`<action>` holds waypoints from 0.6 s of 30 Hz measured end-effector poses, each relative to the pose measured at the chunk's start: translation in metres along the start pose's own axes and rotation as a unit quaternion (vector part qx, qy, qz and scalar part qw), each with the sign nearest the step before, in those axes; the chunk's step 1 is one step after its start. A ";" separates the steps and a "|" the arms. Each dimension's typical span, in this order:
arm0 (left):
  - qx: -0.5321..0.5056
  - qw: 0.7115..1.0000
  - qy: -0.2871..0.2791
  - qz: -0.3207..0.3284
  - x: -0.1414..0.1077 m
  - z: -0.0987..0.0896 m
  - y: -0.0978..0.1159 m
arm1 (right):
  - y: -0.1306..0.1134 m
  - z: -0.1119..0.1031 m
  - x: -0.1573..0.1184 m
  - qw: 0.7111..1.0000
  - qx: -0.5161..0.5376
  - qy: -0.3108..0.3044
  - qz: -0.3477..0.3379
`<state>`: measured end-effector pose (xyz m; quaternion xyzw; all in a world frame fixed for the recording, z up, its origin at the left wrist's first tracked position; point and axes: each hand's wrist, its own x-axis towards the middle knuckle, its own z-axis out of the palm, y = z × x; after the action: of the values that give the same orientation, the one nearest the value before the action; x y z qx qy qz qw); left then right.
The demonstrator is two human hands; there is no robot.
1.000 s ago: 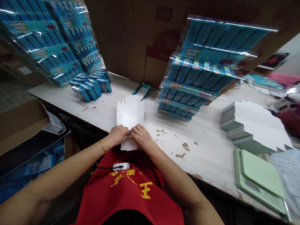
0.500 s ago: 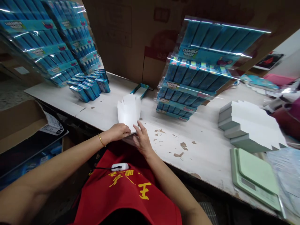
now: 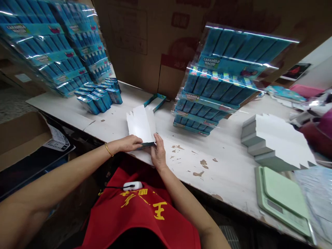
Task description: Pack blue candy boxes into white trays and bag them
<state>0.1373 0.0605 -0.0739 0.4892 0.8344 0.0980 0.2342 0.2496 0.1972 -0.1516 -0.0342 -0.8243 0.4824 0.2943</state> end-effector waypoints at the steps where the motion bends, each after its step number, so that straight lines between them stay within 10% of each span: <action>1: -0.006 1.000 0.001 -0.008 0.001 0.000 -0.001 | -0.001 -0.001 0.001 0.999 0.030 0.001 0.013; 9: -0.084 0.985 0.028 -0.150 0.003 0.005 -0.006 | -0.012 -0.002 -0.013 0.987 0.140 -0.055 0.059; 18: 0.081 0.991 0.098 -0.044 -0.011 0.026 0.006 | -0.017 0.006 -0.020 0.999 0.031 -0.034 0.001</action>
<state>0.1585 0.0523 -0.0908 0.4575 0.8792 0.0675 0.1146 0.2670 0.1765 -0.1486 -0.0101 -0.8185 0.5087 0.2668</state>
